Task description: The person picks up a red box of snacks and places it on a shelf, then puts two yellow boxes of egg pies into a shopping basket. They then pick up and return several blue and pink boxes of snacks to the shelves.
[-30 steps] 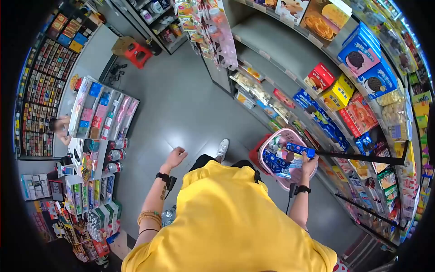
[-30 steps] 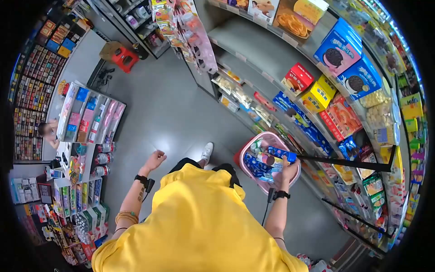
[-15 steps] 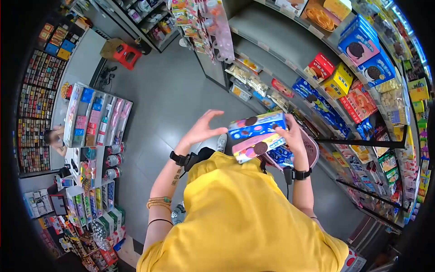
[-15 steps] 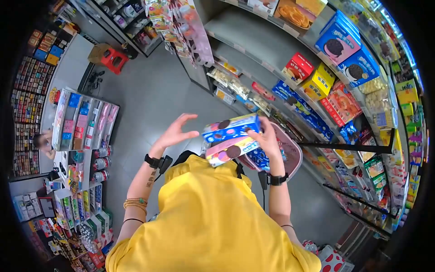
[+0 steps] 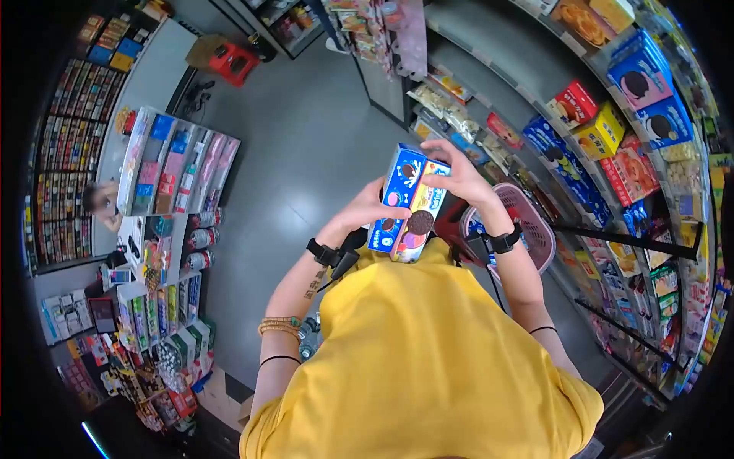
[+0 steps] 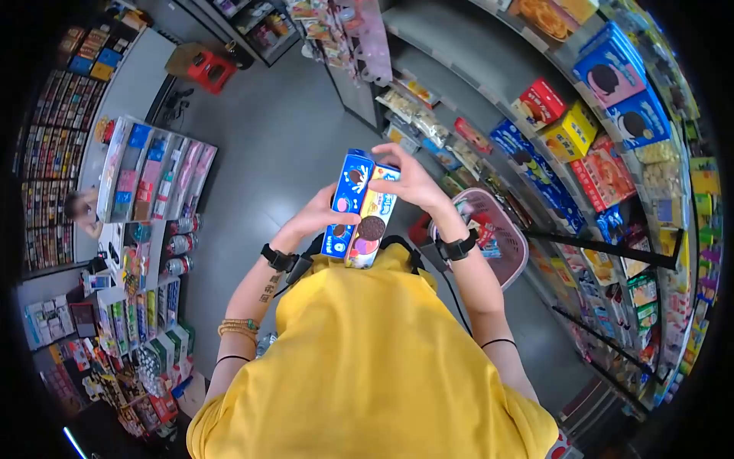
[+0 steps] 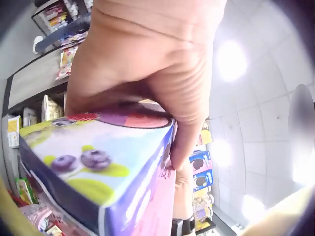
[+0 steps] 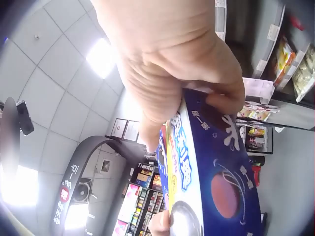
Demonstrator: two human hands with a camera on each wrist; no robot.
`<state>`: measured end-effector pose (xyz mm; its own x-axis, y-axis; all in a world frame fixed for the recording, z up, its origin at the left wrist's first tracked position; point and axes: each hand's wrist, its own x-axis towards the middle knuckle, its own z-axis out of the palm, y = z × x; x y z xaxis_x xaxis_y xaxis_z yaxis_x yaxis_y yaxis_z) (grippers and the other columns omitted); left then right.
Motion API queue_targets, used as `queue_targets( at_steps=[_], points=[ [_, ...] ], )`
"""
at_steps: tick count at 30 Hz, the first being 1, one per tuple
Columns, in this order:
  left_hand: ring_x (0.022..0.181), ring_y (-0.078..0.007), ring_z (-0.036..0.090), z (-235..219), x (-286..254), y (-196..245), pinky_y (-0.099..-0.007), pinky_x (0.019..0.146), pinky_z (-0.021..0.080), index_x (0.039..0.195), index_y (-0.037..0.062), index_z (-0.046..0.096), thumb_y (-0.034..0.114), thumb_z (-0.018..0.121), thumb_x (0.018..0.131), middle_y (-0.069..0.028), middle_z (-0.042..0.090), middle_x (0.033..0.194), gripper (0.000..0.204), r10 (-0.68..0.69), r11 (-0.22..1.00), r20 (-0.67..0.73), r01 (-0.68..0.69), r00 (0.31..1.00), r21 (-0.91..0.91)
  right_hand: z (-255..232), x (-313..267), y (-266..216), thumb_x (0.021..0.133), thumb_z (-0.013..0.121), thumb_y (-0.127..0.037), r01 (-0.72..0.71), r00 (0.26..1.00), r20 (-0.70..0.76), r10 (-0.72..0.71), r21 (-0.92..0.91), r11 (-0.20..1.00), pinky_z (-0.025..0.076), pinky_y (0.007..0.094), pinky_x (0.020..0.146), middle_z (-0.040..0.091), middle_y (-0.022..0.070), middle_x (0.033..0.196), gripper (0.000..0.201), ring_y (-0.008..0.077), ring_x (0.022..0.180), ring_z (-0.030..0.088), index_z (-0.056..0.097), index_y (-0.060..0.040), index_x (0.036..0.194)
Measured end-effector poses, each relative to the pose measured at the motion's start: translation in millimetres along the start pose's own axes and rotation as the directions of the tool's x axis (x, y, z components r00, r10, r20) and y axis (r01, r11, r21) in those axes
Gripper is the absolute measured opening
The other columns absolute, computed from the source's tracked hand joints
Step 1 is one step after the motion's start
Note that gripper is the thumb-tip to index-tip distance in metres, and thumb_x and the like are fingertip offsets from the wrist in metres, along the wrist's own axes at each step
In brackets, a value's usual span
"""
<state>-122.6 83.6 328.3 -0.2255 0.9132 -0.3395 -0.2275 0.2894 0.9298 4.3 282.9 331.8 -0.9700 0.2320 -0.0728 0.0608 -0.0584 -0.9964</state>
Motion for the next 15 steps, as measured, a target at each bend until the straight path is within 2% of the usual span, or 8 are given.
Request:
queue_targets(
  at_steps=[1, 2, 5, 7, 12, 15],
  points=[
    [0.101, -0.0158, 0.058, -4, -3, -4, -0.0305, 0.090, 0.047, 0.126, -0.0021, 0.043, 0.021, 0.083, 0.065, -0.0102, 0.060, 0.112, 0.076, -0.017, 0.999, -0.023, 0.017, 1.000, -0.035, 3, -1, 7, 0.075, 0.077, -0.016, 0.033, 0.999, -0.019, -0.033, 0.025, 0.999, 0.041, 0.0284, 0.093, 0.055, 0.0072, 0.112, 0.062, 0.0152, 0.106, 0.052, 0.044, -0.0041, 0.126],
    [0.100, -0.0164, 0.059, -10, -5, -16, -0.0304, 0.089, 0.047, 0.125, -0.0033, 0.044, 0.019, 0.082, 0.066, -0.0109, 0.061, 0.111, 0.073, -0.040, 0.997, -0.061, 0.035, 0.997, -0.072, 6, -7, 15, 0.073, 0.078, -0.016, -0.099, 0.995, 0.009, 0.099, 0.209, 0.973, 0.038, 0.0299, 0.098, 0.052, 0.0077, 0.121, 0.069, 0.0161, 0.114, 0.049, 0.041, -0.0018, 0.130],
    [0.100, -0.0180, 0.060, -17, -11, -21, -0.0316, 0.089, 0.048, 0.125, -0.0037, 0.044, 0.019, 0.080, 0.069, -0.0120, 0.060, 0.113, 0.071, -0.033, 0.989, -0.084, 0.021, 0.996, -0.146, 21, -23, 34, 0.072, 0.079, -0.016, -0.165, 0.980, 0.183, 0.083, 0.502, 0.849, 0.036, 0.0334, 0.102, 0.049, 0.0105, 0.128, 0.076, 0.0184, 0.117, 0.048, 0.037, 0.0024, 0.133],
    [0.101, -0.0183, 0.060, -15, -13, -22, -0.0319, 0.089, 0.048, 0.125, -0.0037, 0.044, 0.019, 0.079, 0.070, -0.0123, 0.060, 0.113, 0.069, -0.014, 0.970, -0.091, -0.008, 0.996, -0.243, 30, -32, 38, 0.074, 0.077, -0.015, -0.266, 0.934, 0.328, 0.140, 0.379, 0.886, 0.037, 0.0337, 0.102, 0.052, 0.0105, 0.127, 0.077, 0.0178, 0.118, 0.048, 0.033, 0.0034, 0.134],
    [0.107, -0.0198, 0.057, -14, -13, -10, -0.0336, 0.094, 0.045, 0.127, -0.0019, 0.043, 0.017, 0.077, 0.072, -0.0118, 0.059, 0.117, 0.068, -0.039, 0.944, -0.061, 0.017, 0.997, -0.328, 43, -38, 35, 0.073, 0.078, -0.016, -0.282, 0.952, 0.234, 0.198, 0.414, 0.865, 0.040, 0.0320, 0.098, 0.052, 0.0111, 0.125, 0.072, 0.0182, 0.113, 0.052, 0.037, 0.0029, 0.130],
    [0.108, -0.0199, 0.056, -14, -10, -6, -0.0338, 0.095, 0.044, 0.127, -0.0015, 0.043, 0.016, 0.078, 0.071, -0.0112, 0.058, 0.117, 0.068, -0.010, 0.948, -0.025, 0.002, 1.000, -0.320, 41, -36, 20, 0.073, 0.077, -0.014, -0.208, 0.975, 0.144, 0.170, 0.305, 0.929, 0.041, 0.0321, 0.095, 0.054, 0.0099, 0.119, 0.067, 0.0179, 0.109, 0.053, 0.040, 0.0015, 0.126]
  ],
)
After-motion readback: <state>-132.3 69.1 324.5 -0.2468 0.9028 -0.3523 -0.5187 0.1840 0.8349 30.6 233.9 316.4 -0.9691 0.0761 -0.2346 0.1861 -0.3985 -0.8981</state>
